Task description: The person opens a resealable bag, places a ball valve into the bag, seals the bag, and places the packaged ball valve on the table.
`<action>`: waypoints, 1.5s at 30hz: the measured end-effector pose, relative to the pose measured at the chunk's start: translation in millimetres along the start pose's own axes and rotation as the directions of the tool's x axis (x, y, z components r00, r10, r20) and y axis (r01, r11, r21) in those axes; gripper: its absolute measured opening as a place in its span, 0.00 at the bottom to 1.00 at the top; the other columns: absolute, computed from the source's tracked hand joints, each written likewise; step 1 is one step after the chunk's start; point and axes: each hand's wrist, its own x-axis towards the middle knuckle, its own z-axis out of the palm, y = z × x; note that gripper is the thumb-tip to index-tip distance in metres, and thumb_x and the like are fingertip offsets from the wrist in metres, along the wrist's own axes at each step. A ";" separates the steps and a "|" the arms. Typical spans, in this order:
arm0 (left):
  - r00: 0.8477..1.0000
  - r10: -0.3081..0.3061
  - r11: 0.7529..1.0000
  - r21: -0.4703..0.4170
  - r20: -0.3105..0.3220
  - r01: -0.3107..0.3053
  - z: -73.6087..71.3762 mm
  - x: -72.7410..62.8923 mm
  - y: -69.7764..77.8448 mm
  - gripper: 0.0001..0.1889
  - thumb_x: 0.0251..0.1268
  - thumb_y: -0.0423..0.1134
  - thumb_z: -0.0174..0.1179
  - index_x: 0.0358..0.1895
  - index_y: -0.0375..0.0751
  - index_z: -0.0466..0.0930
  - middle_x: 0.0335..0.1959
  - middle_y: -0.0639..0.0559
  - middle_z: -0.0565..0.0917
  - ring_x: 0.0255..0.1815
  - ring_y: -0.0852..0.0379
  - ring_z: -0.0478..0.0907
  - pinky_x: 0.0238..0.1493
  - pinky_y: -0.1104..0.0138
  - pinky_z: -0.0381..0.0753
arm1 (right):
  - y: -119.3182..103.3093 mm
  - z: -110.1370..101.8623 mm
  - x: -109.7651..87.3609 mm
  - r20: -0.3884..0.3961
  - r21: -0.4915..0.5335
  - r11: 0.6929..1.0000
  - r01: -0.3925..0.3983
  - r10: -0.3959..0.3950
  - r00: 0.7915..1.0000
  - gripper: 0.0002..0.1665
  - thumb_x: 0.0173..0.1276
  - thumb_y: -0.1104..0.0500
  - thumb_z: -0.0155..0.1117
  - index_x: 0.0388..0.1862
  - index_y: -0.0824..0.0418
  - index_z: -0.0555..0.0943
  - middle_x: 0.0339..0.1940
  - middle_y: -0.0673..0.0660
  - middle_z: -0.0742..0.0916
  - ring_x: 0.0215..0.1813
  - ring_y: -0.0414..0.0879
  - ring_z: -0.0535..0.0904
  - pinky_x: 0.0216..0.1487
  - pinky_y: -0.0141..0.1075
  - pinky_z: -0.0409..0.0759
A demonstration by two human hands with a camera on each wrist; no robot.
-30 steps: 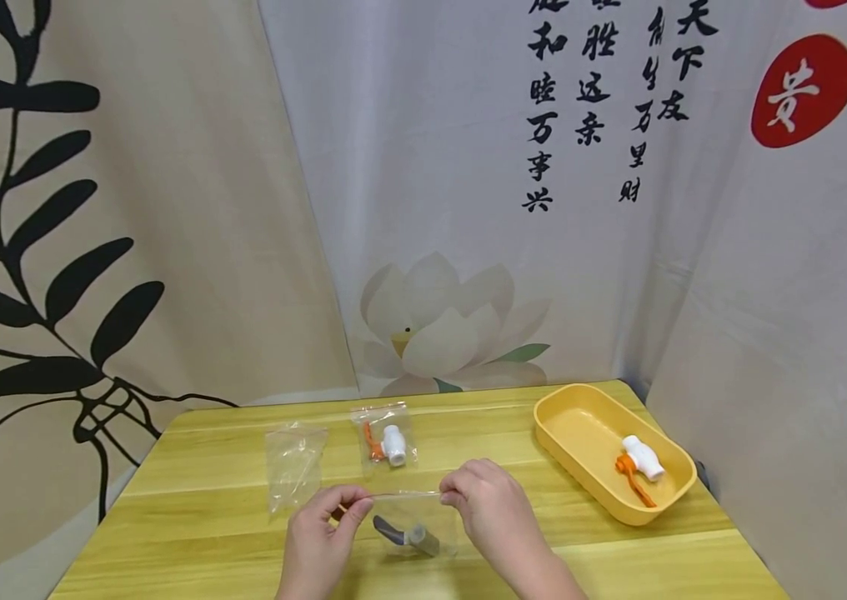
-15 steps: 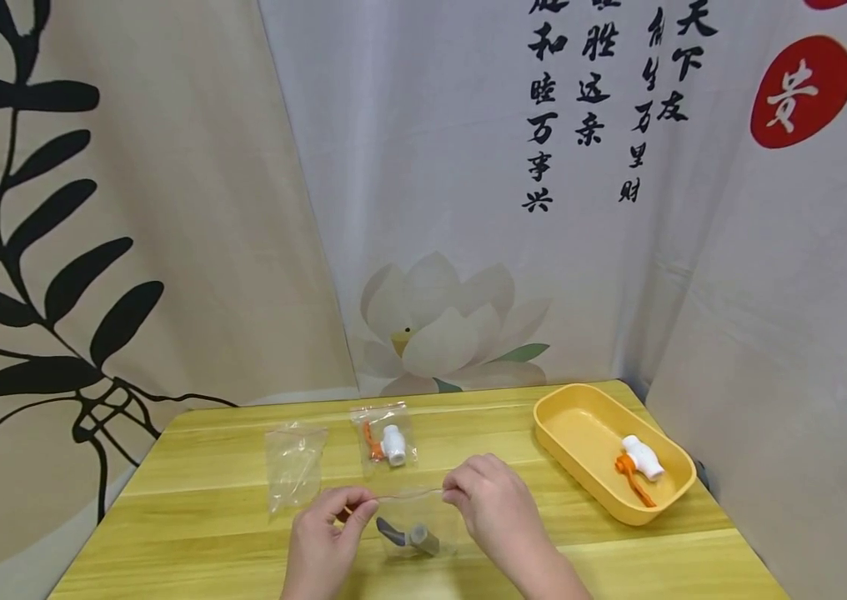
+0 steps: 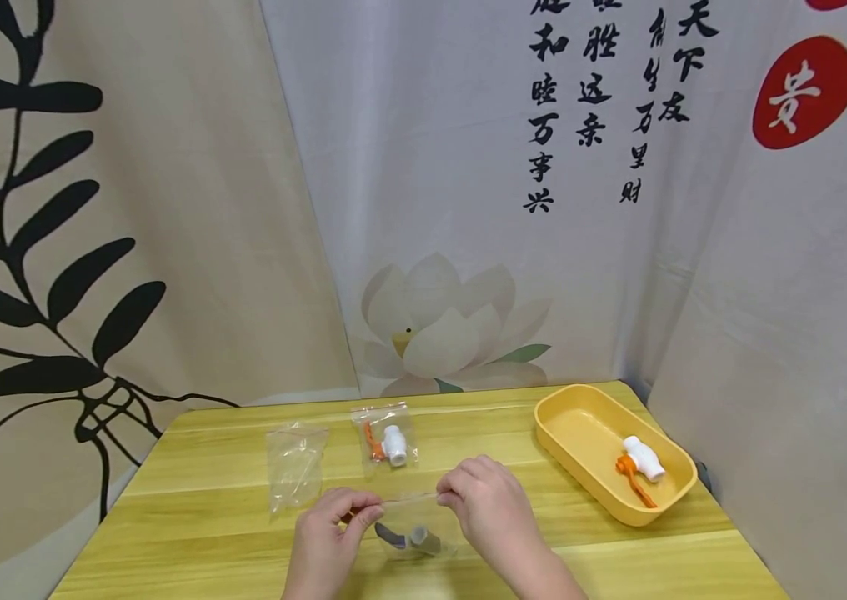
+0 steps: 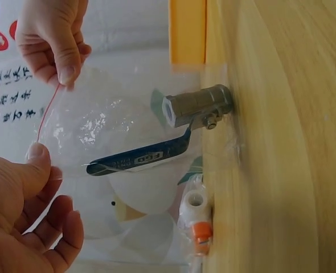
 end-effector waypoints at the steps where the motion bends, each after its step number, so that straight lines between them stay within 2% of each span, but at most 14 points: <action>1: 1.000 0.015 1.000 0.006 -0.014 -0.015 0.3 0.4 -0.7 0.08 0.56 0.33 0.78 0.32 0.51 0.90 0.32 0.63 0.90 0.35 0.70 0.80 0.34 0.74 0.85 | 0.2 0.1 0.0 -0.002 -0.001 1.000 0.000 0.000 1.000 0.14 0.50 0.59 0.87 0.29 0.48 0.87 0.30 0.38 0.88 0.35 0.33 0.80 0.37 0.23 0.79; 7: 0.997 0.058 0.998 0.021 -0.050 -0.057 0.5 2.9 -2.0 0.10 0.53 0.31 0.80 0.30 0.53 0.90 0.30 0.65 0.89 0.34 0.71 0.80 0.33 0.75 0.84 | 0.6 -1.6 -0.1 -0.019 -0.004 1.000 0.015 -0.015 1.000 0.14 0.49 0.58 0.87 0.27 0.48 0.87 0.28 0.38 0.88 0.33 0.32 0.79 0.36 0.21 0.77; 13: 0.994 0.100 0.995 0.034 -0.049 -0.098 0.5 3.1 0.2 0.10 0.54 0.30 0.79 0.30 0.51 0.89 0.30 0.64 0.89 0.34 0.69 0.81 0.32 0.74 0.83 | 2.3 -2.3 -0.1 -0.025 0.013 0.998 0.061 -0.060 0.998 0.14 0.51 0.60 0.87 0.26 0.48 0.86 0.28 0.38 0.88 0.32 0.33 0.79 0.35 0.22 0.77; 16: 0.991 0.126 0.990 0.061 -0.042 -0.124 0.3 3.5 0.2 0.09 0.55 0.31 0.79 0.31 0.51 0.89 0.31 0.64 0.88 0.35 0.68 0.82 0.33 0.74 0.83 | 4.2 -2.6 -0.4 -0.030 0.017 0.996 0.084 -0.083 0.996 0.12 0.54 0.58 0.85 0.27 0.49 0.86 0.28 0.38 0.88 0.33 0.33 0.79 0.36 0.22 0.78; 19: 0.989 0.142 0.987 0.077 -0.030 -0.139 -0.3 3.8 -0.7 0.09 0.56 0.33 0.78 0.32 0.52 0.89 0.32 0.65 0.88 0.36 0.67 0.82 0.34 0.74 0.84 | 6.7 -2.6 -0.9 -0.034 0.013 0.994 0.105 -0.104 0.994 0.10 0.65 0.47 0.75 0.29 0.48 0.86 0.29 0.38 0.88 0.33 0.34 0.79 0.37 0.22 0.78; 22: 0.987 0.161 0.983 0.093 -0.025 -0.158 -0.9 4.2 -2.4 0.09 0.54 0.33 0.79 0.34 0.51 0.89 0.33 0.66 0.88 0.37 0.67 0.82 0.35 0.76 0.84 | 9.0 -2.2 -0.9 -0.033 0.009 0.991 0.133 -0.132 0.991 0.20 0.73 0.38 0.59 0.30 0.48 0.86 0.30 0.39 0.88 0.34 0.35 0.80 0.38 0.23 0.78; 24: 0.981 0.192 0.976 0.111 -0.026 -0.188 -1.2 4.7 -3.6 0.10 0.51 0.34 0.80 0.35 0.51 0.90 0.34 0.66 0.89 0.38 0.67 0.83 0.38 0.77 0.84 | 10.0 -1.7 -0.8 -0.029 0.014 0.989 0.146 -0.146 0.989 0.24 0.75 0.36 0.53 0.30 0.48 0.87 0.31 0.39 0.88 0.35 0.35 0.80 0.39 0.23 0.79; 28: 0.962 0.272 0.953 0.147 -0.034 -0.264 -0.7 6.4 -5.1 0.10 0.49 0.36 0.81 0.34 0.51 0.90 0.33 0.67 0.90 0.39 0.66 0.85 0.44 0.81 0.82 | 10.7 -0.5 -0.9 -0.027 0.023 0.988 0.154 -0.154 0.988 0.20 0.75 0.38 0.58 0.32 0.47 0.87 0.31 0.38 0.88 0.35 0.34 0.80 0.40 0.23 0.78; 31: 0.953 0.301 0.945 0.148 -0.037 -0.292 -0.1 7.1 -5.5 0.08 0.51 0.37 0.80 0.32 0.52 0.90 0.32 0.67 0.90 0.38 0.67 0.85 0.46 0.83 0.81 | 11.0 0.3 -1.1 -0.032 0.032 0.987 0.157 -0.156 0.987 0.19 0.75 0.39 0.59 0.32 0.47 0.88 0.31 0.38 0.88 0.35 0.34 0.80 0.40 0.23 0.78; 35: 0.947 0.316 0.940 0.155 -0.054 -0.305 1.0 7.5 -5.4 0.09 0.52 0.35 0.80 0.31 0.51 0.89 0.31 0.65 0.89 0.37 0.67 0.84 0.44 0.82 0.81 | 12.1 1.5 -1.1 -0.048 0.045 0.983 0.177 -0.174 0.983 0.18 0.75 0.40 0.61 0.32 0.47 0.87 0.31 0.39 0.88 0.35 0.35 0.81 0.40 0.24 0.79; 37: 0.945 0.320 0.938 0.164 -0.066 -0.306 1.7 7.6 -4.7 0.10 0.50 0.34 0.81 0.31 0.51 0.89 0.30 0.64 0.89 0.36 0.67 0.84 0.43 0.81 0.82 | 12.5 1.8 -1.1 -0.054 0.049 0.980 0.195 -0.192 0.980 0.14 0.74 0.44 0.67 0.31 0.48 0.87 0.31 0.39 0.88 0.35 0.35 0.81 0.40 0.24 0.79; 40: 0.946 0.315 0.938 0.176 -0.079 -0.298 3.1 7.5 -4.0 0.11 0.48 0.34 0.82 0.31 0.52 0.89 0.30 0.65 0.88 0.36 0.68 0.84 0.43 0.81 0.82 | 12.8 1.5 -1.0 -0.059 0.049 0.972 0.228 -0.225 0.973 0.06 0.66 0.52 0.77 0.31 0.49 0.87 0.31 0.40 0.89 0.35 0.36 0.81 0.39 0.24 0.79; 43: 0.948 0.307 0.940 0.183 -0.086 -0.287 4.4 7.5 -3.9 0.11 0.48 0.34 0.82 0.31 0.52 0.89 0.30 0.66 0.89 0.36 0.68 0.84 0.43 0.80 0.82 | 12.5 0.1 -0.8 -0.048 0.048 0.969 0.242 -0.240 0.970 0.08 0.59 0.58 0.81 0.31 0.49 0.87 0.31 0.41 0.88 0.35 0.36 0.81 0.39 0.24 0.78; 45: 0.950 0.301 0.942 0.184 -0.086 -0.282 5.2 7.5 -4.3 0.10 0.48 0.35 0.82 0.31 0.53 0.90 0.31 0.66 0.89 0.37 0.67 0.85 0.42 0.80 0.83 | 12.7 -0.6 -0.9 -0.037 0.050 0.971 0.234 -0.232 0.972 0.09 0.59 0.59 0.81 0.31 0.49 0.87 0.31 0.40 0.88 0.35 0.35 0.80 0.39 0.24 0.79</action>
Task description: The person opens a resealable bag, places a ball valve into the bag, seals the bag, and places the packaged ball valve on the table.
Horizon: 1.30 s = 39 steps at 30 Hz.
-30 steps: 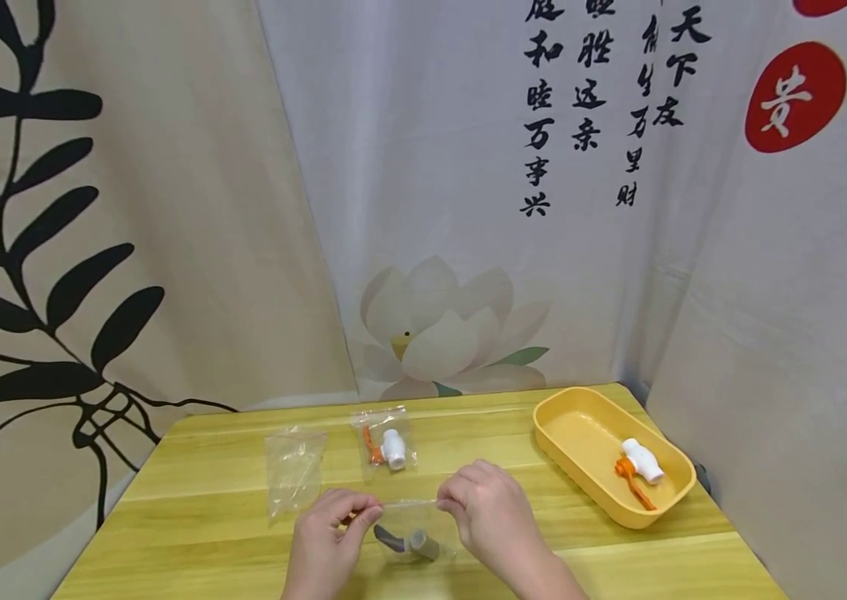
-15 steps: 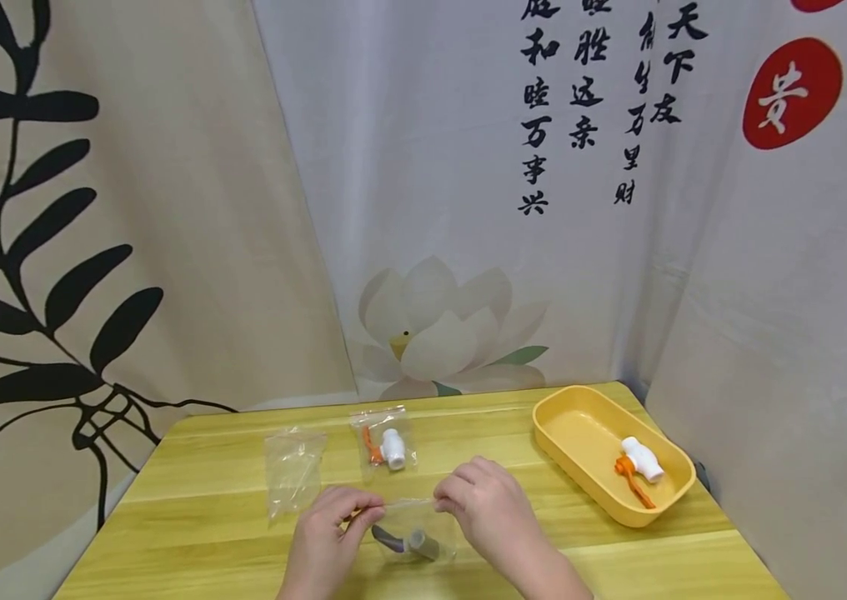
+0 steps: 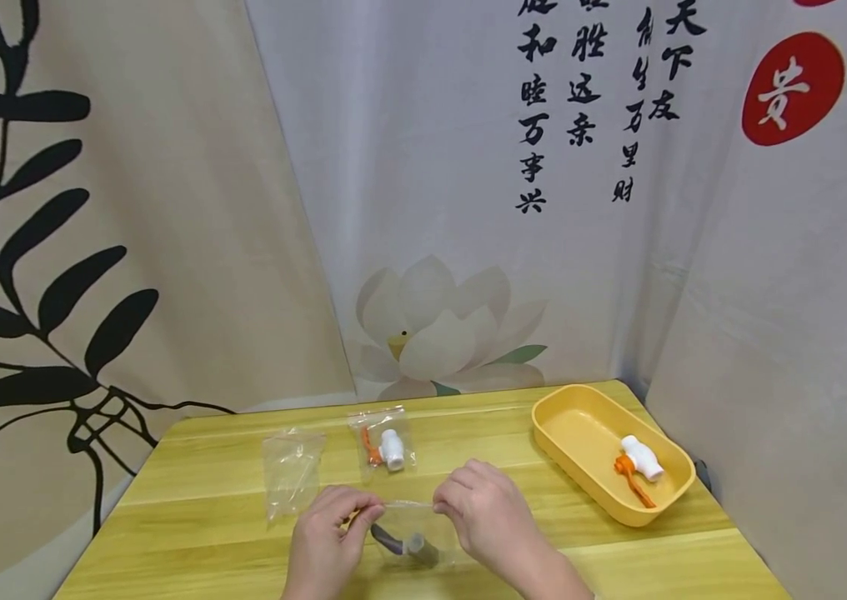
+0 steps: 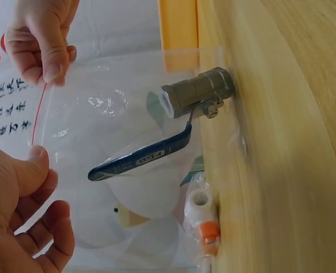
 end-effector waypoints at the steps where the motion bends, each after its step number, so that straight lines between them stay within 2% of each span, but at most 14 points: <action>1: 1.000 -0.005 1.000 0.000 0.002 0.005 0.2 -0.1 0.1 0.10 0.49 0.36 0.82 0.31 0.53 0.90 0.31 0.66 0.89 0.37 0.67 0.85 0.42 0.79 0.83 | 0.0 -0.4 0.0 0.006 0.000 1.000 -0.008 0.008 1.000 0.08 0.60 0.58 0.81 0.32 0.49 0.87 0.31 0.40 0.88 0.35 0.35 0.80 0.39 0.25 0.79; 5: 1.000 -0.020 1.000 -0.013 0.022 0.020 0.8 -0.5 0.6 0.06 0.54 0.40 0.79 0.32 0.54 0.90 0.31 0.68 0.88 0.36 0.67 0.84 0.41 0.77 0.84 | 0.4 0.3 -0.1 0.023 -0.010 1.000 -0.029 0.029 0.999 0.08 0.69 0.49 0.76 0.33 0.48 0.87 0.32 0.39 0.88 0.36 0.35 0.81 0.41 0.26 0.80; 8: 0.999 -0.026 0.999 -0.022 0.039 0.027 1.1 -0.4 1.4 0.04 0.58 0.43 0.77 0.32 0.54 0.90 0.31 0.68 0.88 0.36 0.67 0.83 0.39 0.76 0.84 | -0.1 1.9 1.0 0.020 -0.010 1.000 -0.019 0.019 1.000 0.10 0.71 0.45 0.73 0.34 0.48 0.88 0.33 0.39 0.89 0.36 0.35 0.81 0.42 0.27 0.80; 12: 0.999 -0.028 0.999 -0.023 0.042 0.029 0.9 0.6 1.9 0.03 0.59 0.44 0.76 0.32 0.55 0.91 0.31 0.69 0.88 0.36 0.67 0.82 0.37 0.73 0.85 | -0.5 3.4 2.0 -0.007 0.010 1.000 -0.008 0.008 1.000 0.07 0.68 0.48 0.76 0.32 0.47 0.88 0.32 0.38 0.89 0.36 0.35 0.82 0.41 0.25 0.79; 20: 1.000 0.006 1.000 0.004 0.022 -0.006 1.1 1.6 0.6 0.10 0.48 0.39 0.82 0.30 0.55 0.90 0.30 0.69 0.88 0.35 0.68 0.81 0.34 0.81 0.76 | -1.5 3.1 1.6 0.022 0.046 0.998 -0.039 0.038 0.999 0.07 0.62 0.55 0.81 0.29 0.48 0.88 0.30 0.39 0.89 0.36 0.34 0.81 0.41 0.22 0.78; 22: 1.000 0.013 1.000 0.021 0.014 -0.013 0.7 1.7 0.1 0.11 0.46 0.38 0.83 0.30 0.55 0.89 0.30 0.69 0.88 0.35 0.69 0.81 0.34 0.82 0.76 | -1.9 3.1 1.4 0.026 0.049 0.997 -0.056 0.055 0.998 0.09 0.68 0.50 0.77 0.29 0.48 0.88 0.31 0.39 0.89 0.36 0.33 0.81 0.41 0.21 0.78; 24: 1.000 0.011 0.999 0.033 0.009 -0.011 0.2 1.9 -0.1 0.11 0.45 0.38 0.84 0.29 0.54 0.89 0.30 0.69 0.88 0.35 0.69 0.81 0.35 0.81 0.77 | -1.4 4.1 0.9 0.006 0.044 0.998 -0.050 0.050 0.999 0.16 0.75 0.43 0.67 0.29 0.48 0.88 0.31 0.39 0.88 0.36 0.33 0.80 0.40 0.20 0.78; 27: 1.000 -0.004 1.000 0.030 0.013 0.003 -0.4 2.4 -0.1 0.11 0.45 0.38 0.84 0.29 0.54 0.89 0.31 0.69 0.87 0.35 0.68 0.80 0.34 0.80 0.78 | -0.9 5.3 0.6 -0.028 0.022 0.999 -0.034 0.035 0.999 0.25 0.79 0.39 0.55 0.29 0.49 0.87 0.30 0.40 0.88 0.35 0.34 0.79 0.40 0.20 0.78; 32: 0.999 -0.007 1.000 0.029 0.046 0.006 -0.4 3.8 0.9 0.11 0.47 0.39 0.83 0.29 0.55 0.89 0.31 0.68 0.86 0.35 0.68 0.78 0.31 0.78 0.76 | 0.3 6.3 -0.1 -0.059 0.005 1.000 0.013 -0.013 0.998 0.24 0.82 0.42 0.55 0.28 0.50 0.86 0.29 0.41 0.87 0.35 0.35 0.79 0.39 0.22 0.78; 37: 0.997 0.007 0.999 0.038 0.079 -0.010 -0.5 4.1 1.6 0.11 0.48 0.40 0.82 0.32 0.54 0.89 0.33 0.69 0.85 0.38 0.67 0.79 0.35 0.73 0.81 | -0.5 6.2 -0.9 -0.044 0.005 1.000 0.003 -0.003 0.999 0.24 0.81 0.41 0.55 0.28 0.50 0.86 0.30 0.41 0.87 0.35 0.35 0.79 0.39 0.21 0.77; 39: 0.996 0.012 1.000 0.026 0.085 -0.014 -0.2 4.1 1.7 0.10 0.49 0.40 0.82 0.32 0.55 0.89 0.34 0.70 0.85 0.39 0.67 0.79 0.36 0.73 0.82 | -1.0 5.7 -1.2 -0.037 0.010 1.000 -0.005 0.005 0.999 0.21 0.80 0.42 0.59 0.28 0.50 0.86 0.30 0.40 0.87 0.35 0.35 0.79 0.39 0.21 0.77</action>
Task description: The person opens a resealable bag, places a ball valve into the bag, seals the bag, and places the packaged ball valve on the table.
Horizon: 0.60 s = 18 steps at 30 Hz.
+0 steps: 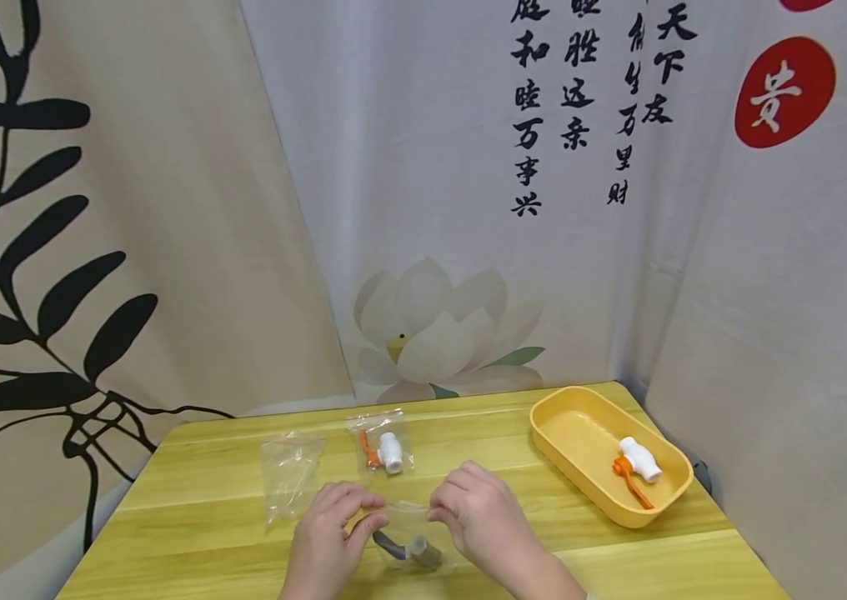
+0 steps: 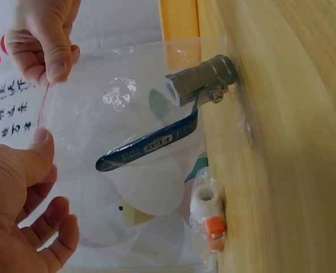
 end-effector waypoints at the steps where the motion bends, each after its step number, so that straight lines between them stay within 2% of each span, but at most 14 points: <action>1: 1.000 0.004 1.000 -0.006 0.000 -0.004 0.3 -0.1 -0.1 0.10 0.50 0.41 0.82 0.33 0.55 0.90 0.33 0.70 0.86 0.38 0.67 0.79 0.36 0.73 0.82 | -0.1 0.0 -0.2 0.002 0.003 1.000 -0.002 0.002 1.000 0.19 0.79 0.43 0.61 0.28 0.50 0.86 0.30 0.40 0.87 0.35 0.35 0.78 0.38 0.21 0.77; 3: 1.000 0.013 1.000 -0.020 -0.006 -0.014 1.0 0.0 -0.3 0.09 0.51 0.40 0.81 0.32 0.55 0.90 0.33 0.70 0.86 0.38 0.67 0.80 0.36 0.75 0.81 | -0.1 -0.1 -0.4 0.007 0.012 1.000 -0.008 0.007 1.000 0.14 0.74 0.46 0.69 0.29 0.50 0.86 0.30 0.40 0.87 0.35 0.35 0.78 0.38 0.21 0.76; 6: 0.999 0.034 0.999 -0.029 -0.025 -0.035 1.3 -0.1 -0.1 0.09 0.50 0.39 0.82 0.31 0.56 0.90 0.32 0.70 0.86 0.37 0.68 0.79 0.37 0.78 0.79 | -1.7 -0.8 0.2 0.021 0.019 1.000 -0.024 0.024 1.000 0.10 0.68 0.49 0.74 0.29 0.49 0.86 0.30 0.40 0.87 0.35 0.35 0.78 0.38 0.21 0.77; 10: 0.996 0.049 0.998 -0.031 -0.068 -0.052 1.0 -0.2 0.7 0.12 0.44 0.36 0.84 0.29 0.54 0.89 0.29 0.69 0.84 0.33 0.71 0.74 0.34 0.84 0.70 | -4.8 -2.0 1.3 0.047 0.036 0.998 -0.060 0.058 0.997 0.10 0.66 0.48 0.76 0.31 0.49 0.86 0.31 0.40 0.86 0.35 0.34 0.78 0.38 0.20 0.76; 13: 0.994 0.055 0.998 -0.028 -0.090 -0.058 0.5 -0.3 1.5 0.13 0.41 0.35 0.86 0.27 0.53 0.89 0.27 0.68 0.82 0.30 0.73 0.70 0.31 0.86 0.65 | -7.4 -1.8 3.2 0.068 0.055 0.997 -0.059 0.055 0.996 0.10 0.62 0.49 0.80 0.32 0.49 0.86 0.32 0.40 0.87 0.36 0.34 0.78 0.39 0.20 0.76; 18: 0.996 0.048 0.999 -0.014 -0.070 -0.049 -0.2 -0.6 2.3 0.13 0.41 0.37 0.86 0.27 0.54 0.90 0.25 0.69 0.79 0.30 0.73 0.66 0.30 0.87 0.62 | -11.1 0.2 6.6 0.076 0.080 0.996 -0.042 0.036 0.996 0.09 0.59 0.52 0.83 0.32 0.48 0.88 0.32 0.39 0.88 0.36 0.34 0.79 0.39 0.20 0.76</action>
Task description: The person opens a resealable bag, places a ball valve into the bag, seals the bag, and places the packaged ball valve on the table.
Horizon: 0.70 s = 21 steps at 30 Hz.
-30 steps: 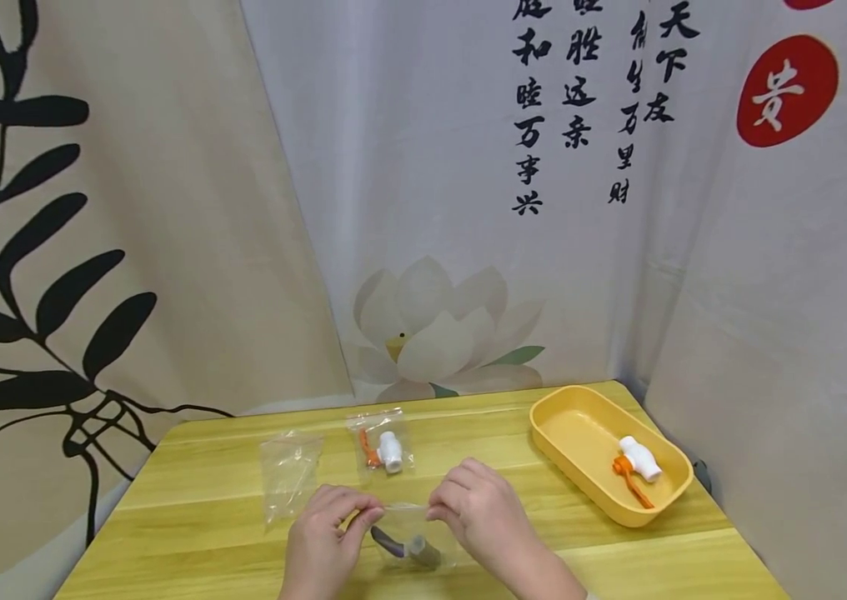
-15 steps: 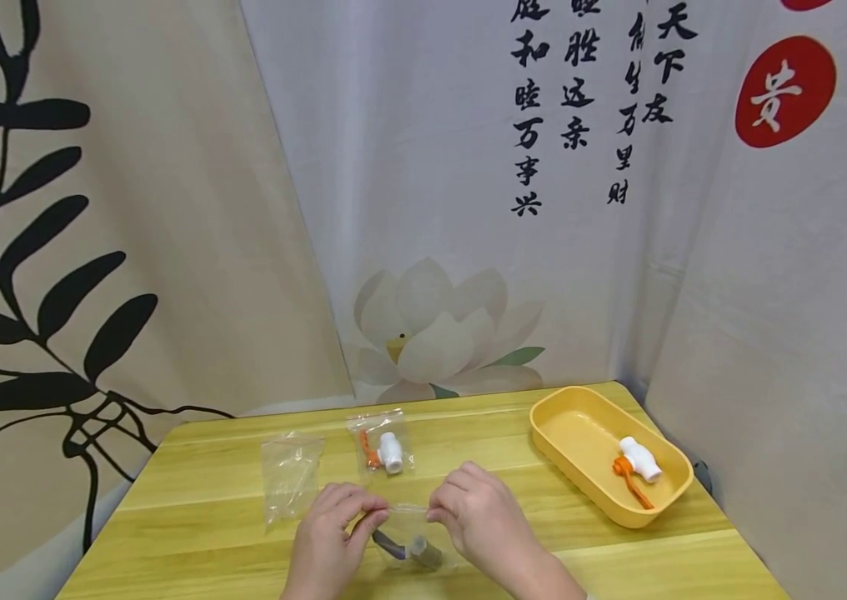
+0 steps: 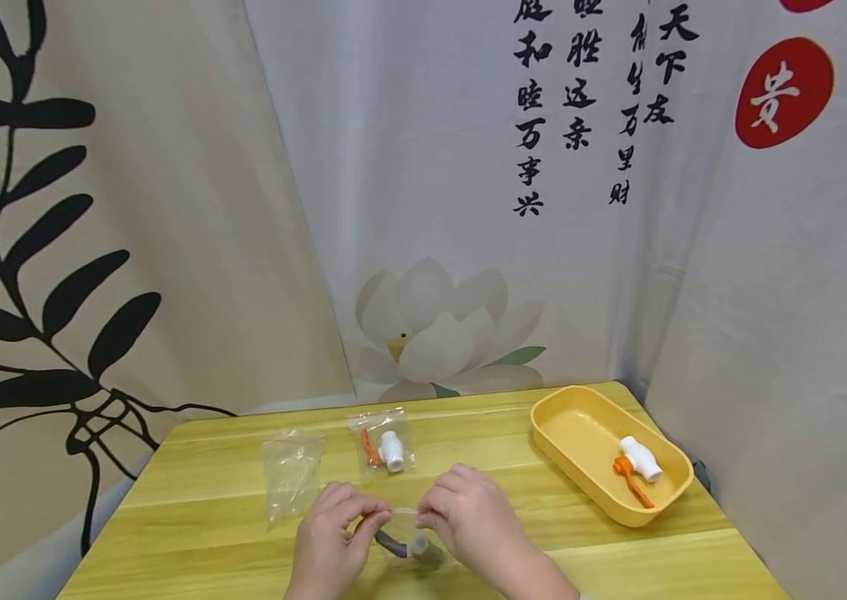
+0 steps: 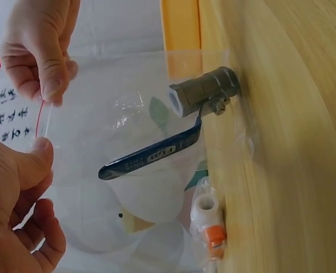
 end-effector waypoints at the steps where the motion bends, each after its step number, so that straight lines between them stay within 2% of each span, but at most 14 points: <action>1: 1.000 -0.007 1.000 0.003 0.006 0.007 -0.2 0.0 0.1 0.12 0.41 0.37 0.85 0.27 0.55 0.90 0.25 0.69 0.79 0.29 0.74 0.66 0.30 0.87 0.61 | -0.2 0.3 0.3 -0.003 0.004 1.000 -0.004 0.004 1.000 0.09 0.58 0.53 0.83 0.32 0.48 0.88 0.31 0.39 0.88 0.36 0.34 0.79 0.39 0.20 0.76; 5: 0.999 -0.029 0.999 0.016 0.021 0.029 -1.6 0.1 0.6 0.11 0.42 0.39 0.84 0.27 0.57 0.90 0.25 0.71 0.79 0.29 0.73 0.67 0.29 0.86 0.62 | 0.4 1.0 0.7 -0.022 0.020 1.000 -0.018 0.019 1.000 0.09 0.55 0.55 0.85 0.30 0.48 0.89 0.30 0.39 0.89 0.35 0.34 0.80 0.38 0.18 0.76; 9: 0.999 -0.022 0.999 0.025 0.028 0.021 -3.1 1.2 1.5 0.11 0.41 0.40 0.85 0.27 0.57 0.91 0.25 0.71 0.80 0.30 0.71 0.70 0.30 0.85 0.63 | 2.4 1.2 -0.2 -0.040 0.028 1.000 -0.011 0.012 0.999 0.10 0.55 0.56 0.85 0.29 0.48 0.89 0.29 0.40 0.89 0.34 0.34 0.80 0.37 0.17 0.76; 13: 0.999 -0.004 0.999 0.035 0.053 0.003 -3.5 2.6 2.3 0.12 0.42 0.39 0.85 0.28 0.58 0.90 0.28 0.72 0.84 0.33 0.70 0.75 0.34 0.81 0.70 | 3.1 0.6 0.1 -0.042 0.031 0.999 -0.008 0.009 0.999 0.11 0.53 0.58 0.86 0.28 0.49 0.88 0.29 0.40 0.89 0.34 0.34 0.80 0.38 0.18 0.76; 17: 0.996 -0.011 1.000 0.019 0.087 0.010 -3.1 3.2 2.6 0.12 0.44 0.42 0.84 0.32 0.57 0.91 0.32 0.72 0.87 0.38 0.69 0.78 0.36 0.76 0.76 | 2.1 0.0 1.4 -0.032 0.026 0.999 -0.025 0.025 0.999 0.12 0.51 0.60 0.87 0.28 0.49 0.88 0.29 0.40 0.89 0.34 0.34 0.80 0.38 0.18 0.77; 21: 0.996 -0.017 1.000 -0.019 0.090 0.018 -2.0 2.1 3.0 0.11 0.45 0.42 0.84 0.32 0.56 0.91 0.32 0.72 0.87 0.38 0.69 0.77 0.35 0.76 0.75 | 0.8 -0.3 1.6 -0.026 0.019 0.999 -0.033 0.033 0.999 0.12 0.52 0.60 0.87 0.28 0.50 0.88 0.29 0.40 0.89 0.34 0.34 0.80 0.38 0.17 0.76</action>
